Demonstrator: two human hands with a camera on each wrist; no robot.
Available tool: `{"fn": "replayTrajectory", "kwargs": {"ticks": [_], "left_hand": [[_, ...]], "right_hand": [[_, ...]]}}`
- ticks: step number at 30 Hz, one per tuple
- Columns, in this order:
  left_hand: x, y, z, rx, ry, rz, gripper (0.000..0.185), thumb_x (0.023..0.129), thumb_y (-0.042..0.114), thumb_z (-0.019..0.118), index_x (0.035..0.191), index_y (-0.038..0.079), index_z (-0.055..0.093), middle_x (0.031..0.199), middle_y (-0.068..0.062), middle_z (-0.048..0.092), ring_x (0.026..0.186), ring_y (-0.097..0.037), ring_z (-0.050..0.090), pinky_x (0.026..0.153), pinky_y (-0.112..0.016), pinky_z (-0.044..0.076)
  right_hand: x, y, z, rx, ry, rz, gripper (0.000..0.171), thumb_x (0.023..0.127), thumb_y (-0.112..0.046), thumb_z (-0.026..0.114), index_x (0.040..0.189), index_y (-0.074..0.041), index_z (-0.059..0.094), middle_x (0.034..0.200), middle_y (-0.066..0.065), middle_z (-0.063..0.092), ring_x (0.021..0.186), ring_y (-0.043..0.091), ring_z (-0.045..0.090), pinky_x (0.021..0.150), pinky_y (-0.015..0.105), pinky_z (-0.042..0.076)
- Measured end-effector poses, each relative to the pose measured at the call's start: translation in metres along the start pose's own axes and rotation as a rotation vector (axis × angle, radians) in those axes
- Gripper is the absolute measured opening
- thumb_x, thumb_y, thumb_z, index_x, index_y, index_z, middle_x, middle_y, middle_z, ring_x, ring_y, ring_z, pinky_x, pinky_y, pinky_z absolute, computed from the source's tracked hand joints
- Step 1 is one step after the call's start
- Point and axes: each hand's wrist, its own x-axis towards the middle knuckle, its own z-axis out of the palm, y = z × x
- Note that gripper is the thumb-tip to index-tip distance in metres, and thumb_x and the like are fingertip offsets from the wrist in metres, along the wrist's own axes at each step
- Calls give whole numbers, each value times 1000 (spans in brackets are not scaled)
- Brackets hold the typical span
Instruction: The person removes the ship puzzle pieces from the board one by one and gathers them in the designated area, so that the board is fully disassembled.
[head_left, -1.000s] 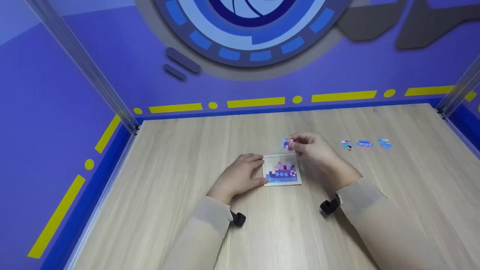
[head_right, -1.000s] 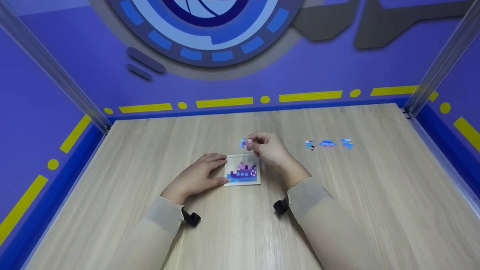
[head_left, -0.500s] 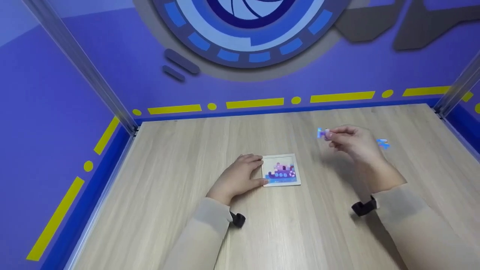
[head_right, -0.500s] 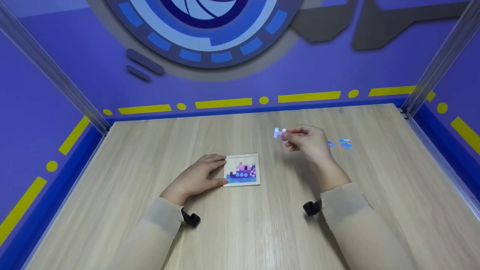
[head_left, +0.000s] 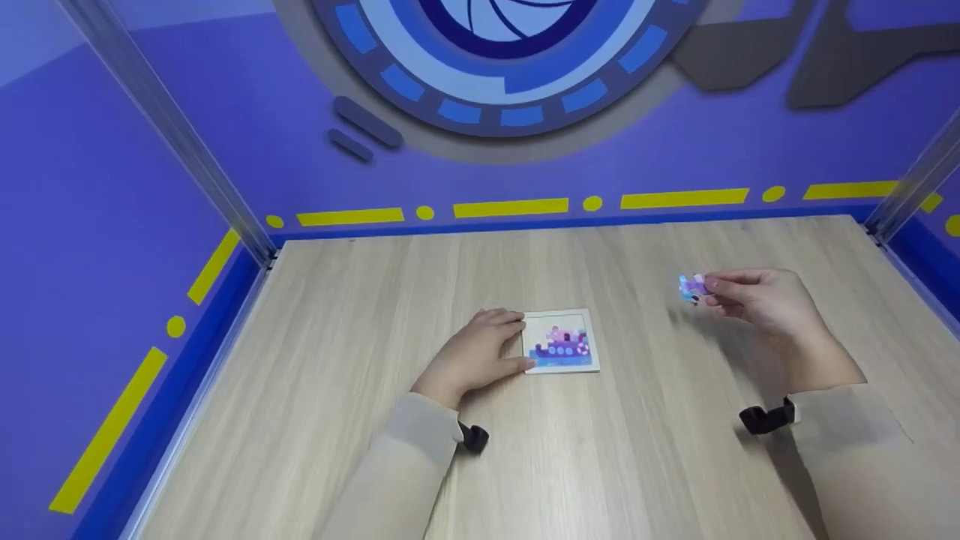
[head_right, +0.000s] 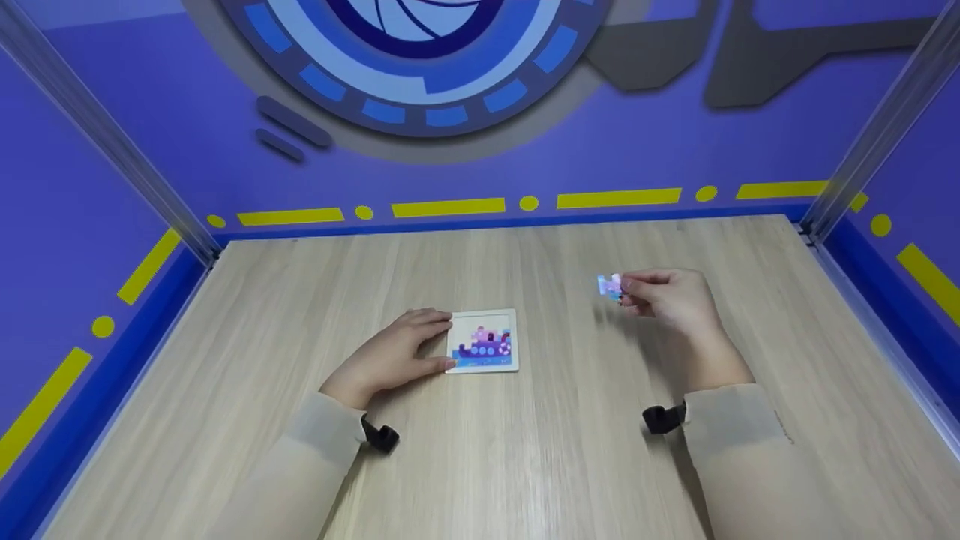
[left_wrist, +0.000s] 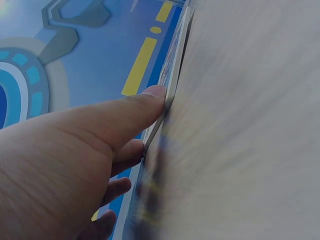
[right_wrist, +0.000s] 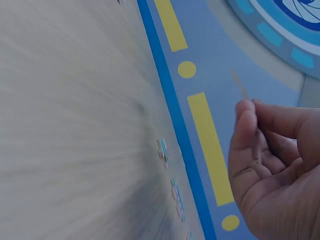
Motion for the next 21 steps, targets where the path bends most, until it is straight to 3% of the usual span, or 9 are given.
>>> {"fn": "replayTrajectory", "kwargs": {"ticks": [7, 21], "left_hand": [[0, 0, 0, -6, -1, -2, 76, 95, 59, 66, 154, 14, 52, 165, 3, 45, 157, -22, 34, 134, -40, 24], [1, 0, 1, -3, 8, 0, 75, 95, 60, 66, 152, 13, 54, 164, 2, 46, 157, -23, 35, 133, -39, 28]], "right_hand": [[5, 12, -14, -259, -46, 83, 48, 100, -23, 71, 135, 9, 61, 97, -5, 79, 84, 9, 73, 79, 25, 65], [10, 27, -18, -266, -105, 207, 41, 100, -16, 69, 130, 11, 60, 91, -1, 79, 80, 12, 76, 77, 28, 67]]}}
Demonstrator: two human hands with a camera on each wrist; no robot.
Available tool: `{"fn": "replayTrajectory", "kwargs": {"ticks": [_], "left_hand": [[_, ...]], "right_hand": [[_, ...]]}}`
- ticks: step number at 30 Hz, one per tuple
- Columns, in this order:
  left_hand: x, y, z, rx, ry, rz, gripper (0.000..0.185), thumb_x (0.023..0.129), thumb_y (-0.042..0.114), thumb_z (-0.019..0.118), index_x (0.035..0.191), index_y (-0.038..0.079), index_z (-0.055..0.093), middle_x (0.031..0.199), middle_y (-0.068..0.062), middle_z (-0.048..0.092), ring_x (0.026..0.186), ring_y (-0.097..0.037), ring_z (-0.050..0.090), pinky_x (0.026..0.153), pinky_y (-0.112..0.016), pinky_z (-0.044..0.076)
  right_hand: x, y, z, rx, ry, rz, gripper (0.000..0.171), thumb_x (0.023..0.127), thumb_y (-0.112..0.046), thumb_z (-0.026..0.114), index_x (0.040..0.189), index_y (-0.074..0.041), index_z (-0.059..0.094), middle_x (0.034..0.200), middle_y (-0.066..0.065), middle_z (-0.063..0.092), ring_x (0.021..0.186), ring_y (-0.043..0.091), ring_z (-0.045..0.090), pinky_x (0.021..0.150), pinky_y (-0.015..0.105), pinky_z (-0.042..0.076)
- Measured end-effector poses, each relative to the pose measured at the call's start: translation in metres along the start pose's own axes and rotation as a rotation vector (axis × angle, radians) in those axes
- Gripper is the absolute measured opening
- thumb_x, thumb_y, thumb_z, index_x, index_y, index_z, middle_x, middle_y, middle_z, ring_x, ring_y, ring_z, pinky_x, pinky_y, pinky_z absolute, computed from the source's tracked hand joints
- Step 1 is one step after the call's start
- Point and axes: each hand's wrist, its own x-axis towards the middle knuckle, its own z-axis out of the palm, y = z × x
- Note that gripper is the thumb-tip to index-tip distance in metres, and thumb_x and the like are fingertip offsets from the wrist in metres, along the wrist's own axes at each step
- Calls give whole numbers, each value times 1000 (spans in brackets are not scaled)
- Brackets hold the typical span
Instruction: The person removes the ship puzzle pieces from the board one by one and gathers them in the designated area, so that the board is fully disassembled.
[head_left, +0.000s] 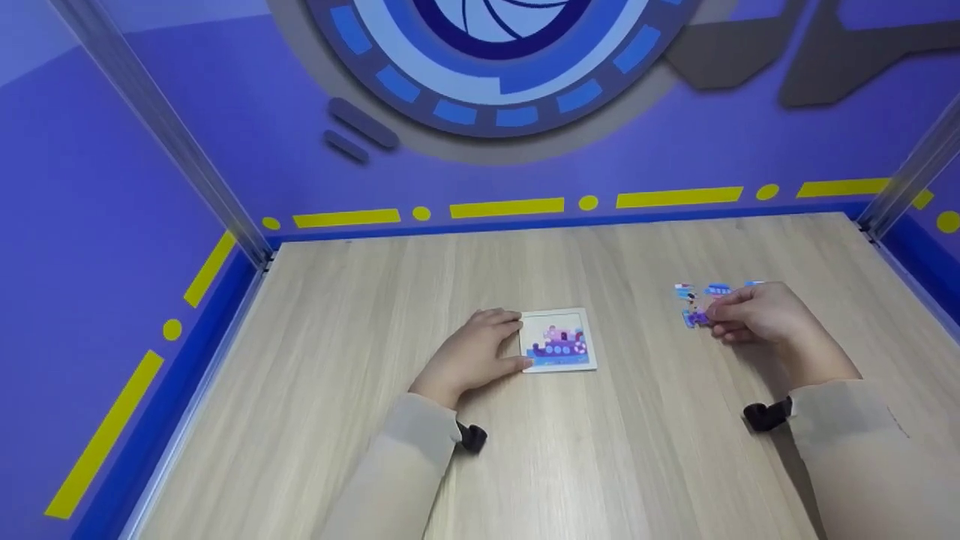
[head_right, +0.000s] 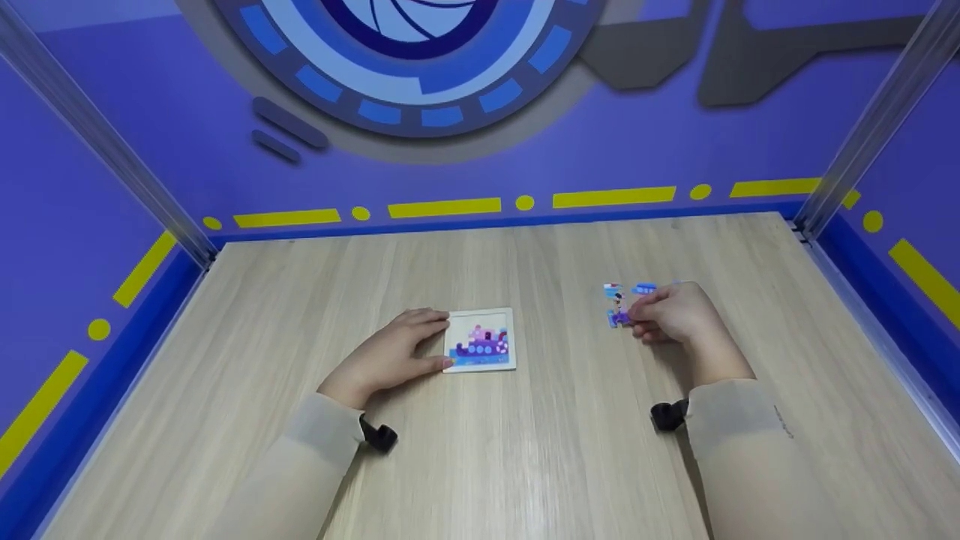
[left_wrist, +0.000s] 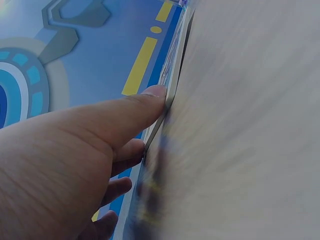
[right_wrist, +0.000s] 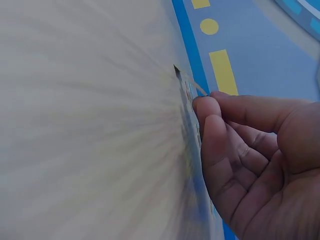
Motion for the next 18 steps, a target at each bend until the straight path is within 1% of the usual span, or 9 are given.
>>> {"fn": "replayTrajectory", "kwargs": {"ticks": [5, 12, 18], "left_hand": [[0, 1, 0, -6, -9, -3, 74, 95, 59, 67, 153, 14, 53, 164, 3, 45, 157, -22, 34, 132, -38, 29], [0, 0, 0, 2, -4, -10, 75, 95, 59, 67, 153, 15, 53, 164, 2, 46, 157, -22, 35, 132, -40, 29], [0, 1, -1, -2, -10, -14, 75, 95, 59, 67, 154, 14, 52, 164, 2, 45, 158, -22, 34, 133, -40, 27]], "right_hand": [[0, 1, 0, -49, 2, 1, 43, 98, -19, 72, 128, 11, 63, 89, 0, 80, 77, 11, 76, 76, 30, 67], [-1, 0, 0, -81, 15, 0, 41, 99, -21, 71, 126, 11, 66, 87, 0, 79, 76, 12, 75, 75, 30, 67], [-2, 1, 0, -122, 48, -10, 40, 98, -21, 72, 124, 9, 68, 87, -1, 78, 76, 12, 74, 74, 29, 67]]}}
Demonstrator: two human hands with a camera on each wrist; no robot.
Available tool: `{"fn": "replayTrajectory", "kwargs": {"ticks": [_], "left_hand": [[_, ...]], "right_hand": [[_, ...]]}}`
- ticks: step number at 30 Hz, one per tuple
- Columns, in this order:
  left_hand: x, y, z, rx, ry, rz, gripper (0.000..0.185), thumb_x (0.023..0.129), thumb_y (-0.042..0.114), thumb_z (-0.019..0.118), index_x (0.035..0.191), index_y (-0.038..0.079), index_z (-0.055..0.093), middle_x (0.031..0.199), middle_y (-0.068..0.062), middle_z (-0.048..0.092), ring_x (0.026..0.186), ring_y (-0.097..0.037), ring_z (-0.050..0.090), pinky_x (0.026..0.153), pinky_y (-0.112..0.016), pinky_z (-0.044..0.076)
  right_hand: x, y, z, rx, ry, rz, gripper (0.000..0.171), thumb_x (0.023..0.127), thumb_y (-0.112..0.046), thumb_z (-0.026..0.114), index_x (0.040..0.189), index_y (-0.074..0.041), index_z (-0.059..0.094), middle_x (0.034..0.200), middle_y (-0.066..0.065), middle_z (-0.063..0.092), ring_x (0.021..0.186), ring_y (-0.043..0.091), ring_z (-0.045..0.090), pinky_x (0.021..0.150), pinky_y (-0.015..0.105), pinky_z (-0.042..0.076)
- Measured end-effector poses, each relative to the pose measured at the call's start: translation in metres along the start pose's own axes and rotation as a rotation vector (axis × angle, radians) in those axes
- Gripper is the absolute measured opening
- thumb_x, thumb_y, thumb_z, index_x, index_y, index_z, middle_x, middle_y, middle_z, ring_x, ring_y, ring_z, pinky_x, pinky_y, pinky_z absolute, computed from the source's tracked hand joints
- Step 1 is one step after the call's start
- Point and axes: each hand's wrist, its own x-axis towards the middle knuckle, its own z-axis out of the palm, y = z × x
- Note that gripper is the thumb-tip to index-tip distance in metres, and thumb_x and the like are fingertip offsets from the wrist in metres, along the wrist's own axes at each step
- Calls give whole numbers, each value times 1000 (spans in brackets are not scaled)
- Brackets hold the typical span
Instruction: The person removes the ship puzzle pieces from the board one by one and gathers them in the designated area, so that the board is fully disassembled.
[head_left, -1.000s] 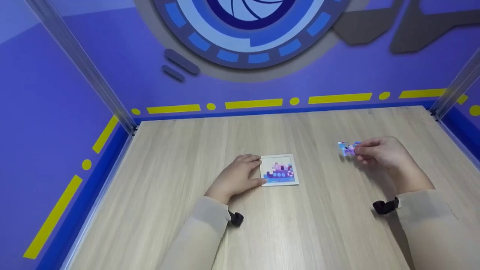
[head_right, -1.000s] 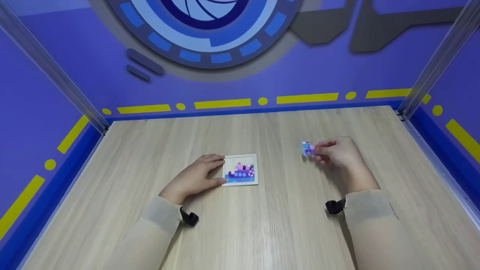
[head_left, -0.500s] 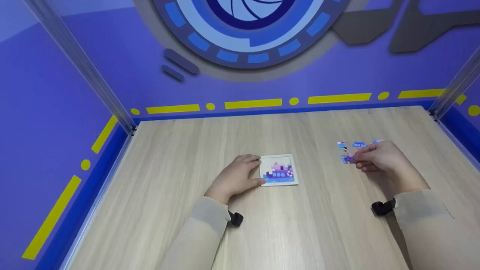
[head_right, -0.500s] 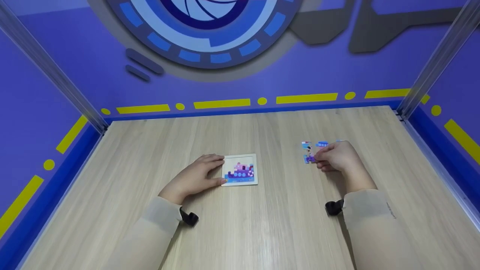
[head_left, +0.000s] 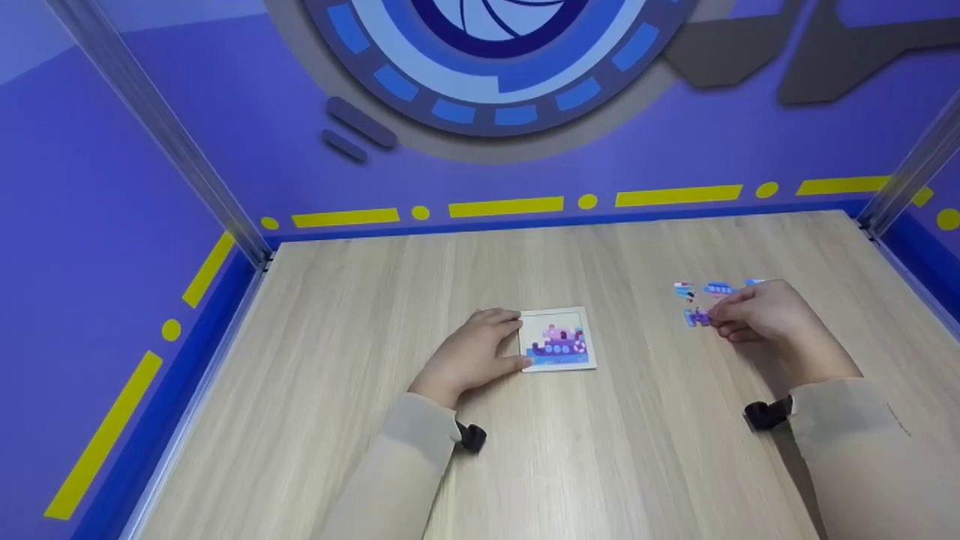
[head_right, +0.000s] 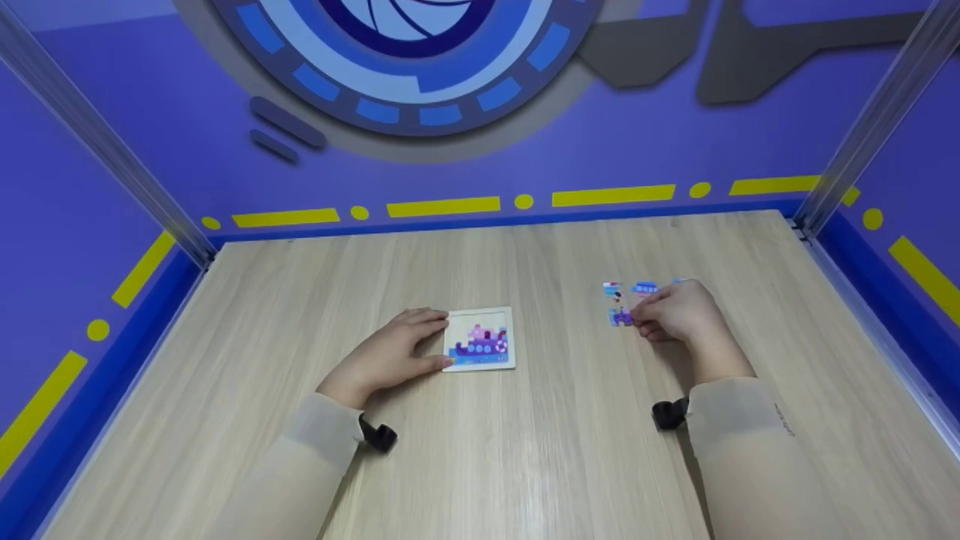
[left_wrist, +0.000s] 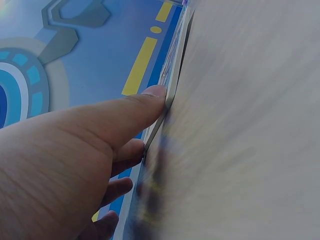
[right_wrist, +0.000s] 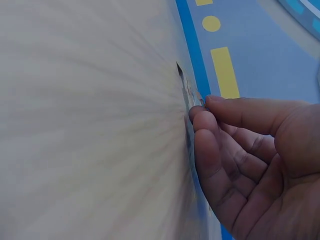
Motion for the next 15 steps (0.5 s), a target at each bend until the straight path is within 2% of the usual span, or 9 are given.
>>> {"fn": "replayTrajectory", "kwargs": {"ticks": [6, 15], "left_hand": [[-1, 1, -1, 2, 5, 0, 75, 95, 59, 67, 153, 14, 53, 164, 2, 46, 157, -23, 35, 133, -40, 27], [0, 1, 2, 7, 8, 12, 74, 96, 58, 67, 153, 13, 53, 164, 2, 46, 157, -22, 35, 133, -40, 26]], "right_hand": [[-1, -2, -1, -34, 39, -34, 39, 99, -23, 69, 122, 10, 69, 89, 1, 79, 77, 12, 74, 73, 28, 67], [-5, -15, 7, -83, 79, -91, 45, 97, -33, 73, 117, 8, 71, 91, 5, 78, 76, 13, 72, 72, 28, 66]]}}
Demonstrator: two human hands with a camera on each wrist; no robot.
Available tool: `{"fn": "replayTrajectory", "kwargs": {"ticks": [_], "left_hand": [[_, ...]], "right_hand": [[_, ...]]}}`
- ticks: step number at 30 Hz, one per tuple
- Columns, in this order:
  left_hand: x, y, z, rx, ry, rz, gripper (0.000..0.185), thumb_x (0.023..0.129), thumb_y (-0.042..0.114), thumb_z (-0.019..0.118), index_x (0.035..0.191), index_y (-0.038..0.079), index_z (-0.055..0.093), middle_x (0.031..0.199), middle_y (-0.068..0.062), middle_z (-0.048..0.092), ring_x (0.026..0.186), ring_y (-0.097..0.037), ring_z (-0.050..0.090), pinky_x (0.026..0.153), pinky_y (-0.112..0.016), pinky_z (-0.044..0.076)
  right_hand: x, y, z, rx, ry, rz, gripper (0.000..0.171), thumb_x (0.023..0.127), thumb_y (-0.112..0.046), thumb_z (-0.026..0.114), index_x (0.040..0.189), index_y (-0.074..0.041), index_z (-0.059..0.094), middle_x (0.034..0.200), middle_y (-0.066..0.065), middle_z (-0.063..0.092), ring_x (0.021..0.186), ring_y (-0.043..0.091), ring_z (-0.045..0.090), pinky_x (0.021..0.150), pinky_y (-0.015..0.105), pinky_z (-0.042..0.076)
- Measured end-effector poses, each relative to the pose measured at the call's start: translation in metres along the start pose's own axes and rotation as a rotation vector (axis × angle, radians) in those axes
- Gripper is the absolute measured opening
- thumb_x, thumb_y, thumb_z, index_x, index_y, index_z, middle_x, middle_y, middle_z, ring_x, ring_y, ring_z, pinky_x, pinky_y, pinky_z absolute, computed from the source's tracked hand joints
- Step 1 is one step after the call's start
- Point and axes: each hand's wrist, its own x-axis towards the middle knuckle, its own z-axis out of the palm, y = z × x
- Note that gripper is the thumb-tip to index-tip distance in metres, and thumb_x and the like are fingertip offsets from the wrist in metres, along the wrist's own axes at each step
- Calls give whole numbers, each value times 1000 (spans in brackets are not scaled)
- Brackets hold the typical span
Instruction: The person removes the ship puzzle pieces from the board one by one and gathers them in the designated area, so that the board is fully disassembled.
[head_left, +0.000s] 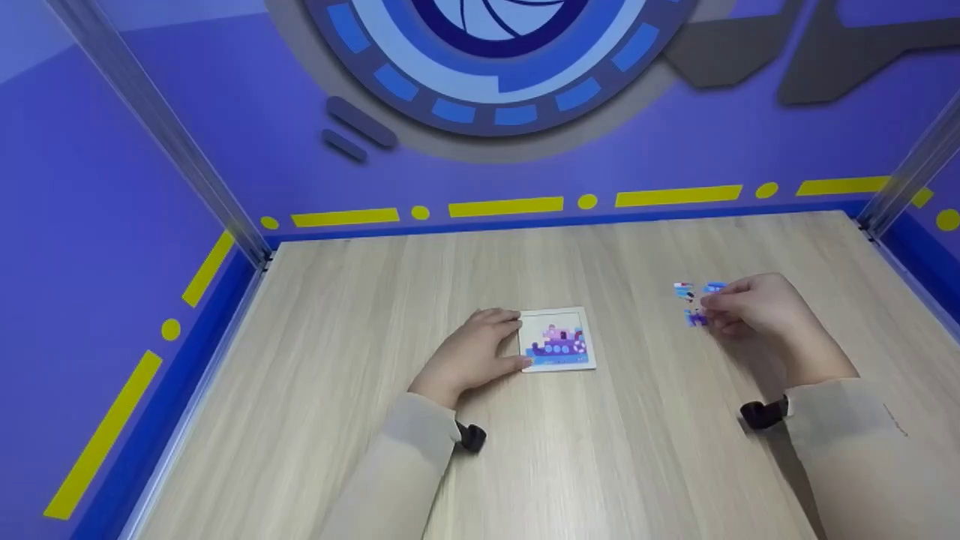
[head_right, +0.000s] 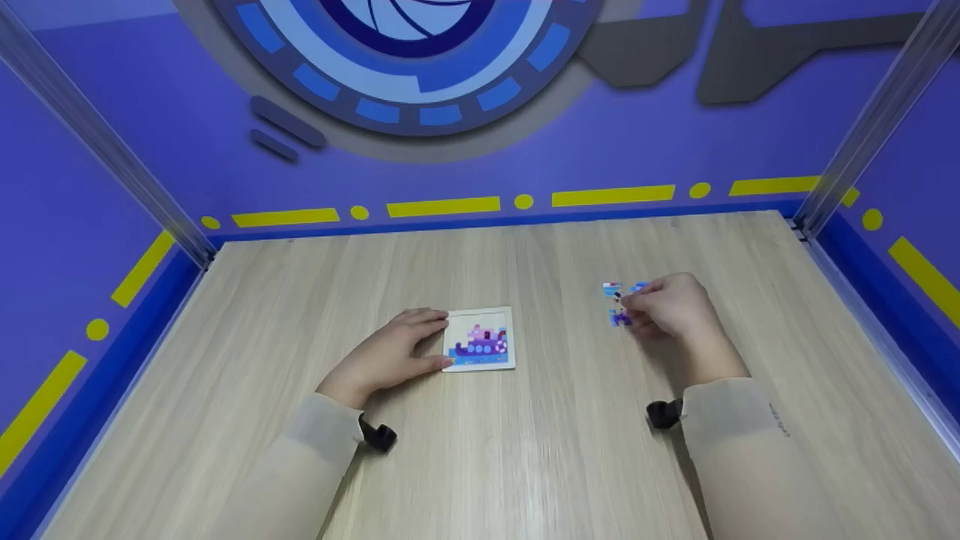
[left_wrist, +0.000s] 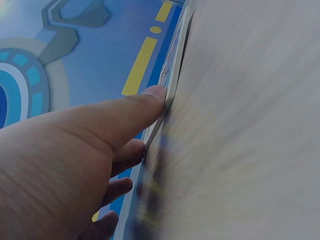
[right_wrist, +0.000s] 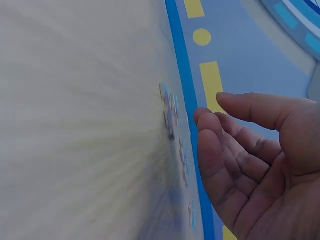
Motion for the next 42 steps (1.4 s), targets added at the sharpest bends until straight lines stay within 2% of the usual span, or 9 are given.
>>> {"fn": "replayTrajectory", "kwargs": {"ticks": [6, 15, 21, 25, 28, 34, 42], "left_hand": [[1, 0, 2, 6, 3, 15, 75, 96, 59, 66, 152, 12, 53, 163, 1, 47, 157, -22, 36, 135, -40, 22], [0, -1, -2, 12, 12, 25, 74, 96, 59, 66, 152, 11, 54, 162, -1, 48, 156, -23, 37, 135, -42, 22], [1, -1, -1, 28, 9, 22, 75, 95, 60, 66, 152, 12, 54, 163, 0, 48, 156, -23, 37, 135, -41, 21], [1, -1, 0, 19, 10, 7, 76, 95, 60, 66, 153, 13, 53, 163, 0, 47, 157, -22, 36, 135, -41, 20], [0, -1, 0, 2, 15, -6, 75, 94, 60, 67, 153, 15, 53, 163, 1, 48, 156, -22, 37, 134, -40, 25], [0, 0, -2, -7, 9, -20, 75, 94, 59, 68, 153, 16, 53, 163, 3, 47, 157, -21, 36, 131, -39, 30], [1, 0, -2, 6, 8, -14, 75, 94, 60, 67, 153, 15, 53, 162, 1, 48, 157, -21, 36, 135, -40, 22]], "right_hand": [[-2, -24, 15, 14, -23, -64, 47, 98, -32, 72, 119, 10, 70, 100, 12, 78, 79, 17, 75, 75, 32, 67], [-9, -91, 53, 17, -26, -181, 46, 97, -39, 73, 123, -1, 72, 118, 17, 77, 93, 23, 77, 83, 31, 66], [-14, -120, 81, 51, -51, -225, 42, 97, -37, 73, 124, -5, 72, 120, 16, 75, 94, 27, 75, 87, 37, 65], [-12, -125, 99, 33, -78, -243, 38, 96, -35, 73, 123, -7, 73, 120, 13, 75, 95, 26, 72, 86, 36, 64], [-11, -125, 109, 3, -103, -232, 40, 96, -37, 74, 124, -10, 74, 122, 10, 75, 100, 26, 72, 88, 35, 63], [-8, -121, 119, 0, -135, -197, 44, 96, -38, 74, 130, -10, 72, 126, 10, 73, 108, 32, 72, 96, 43, 62], [-5, -118, 129, -46, -106, -241, 40, 95, -32, 74, 128, -10, 74, 120, 9, 73, 96, 26, 67, 83, 38, 62]]}}
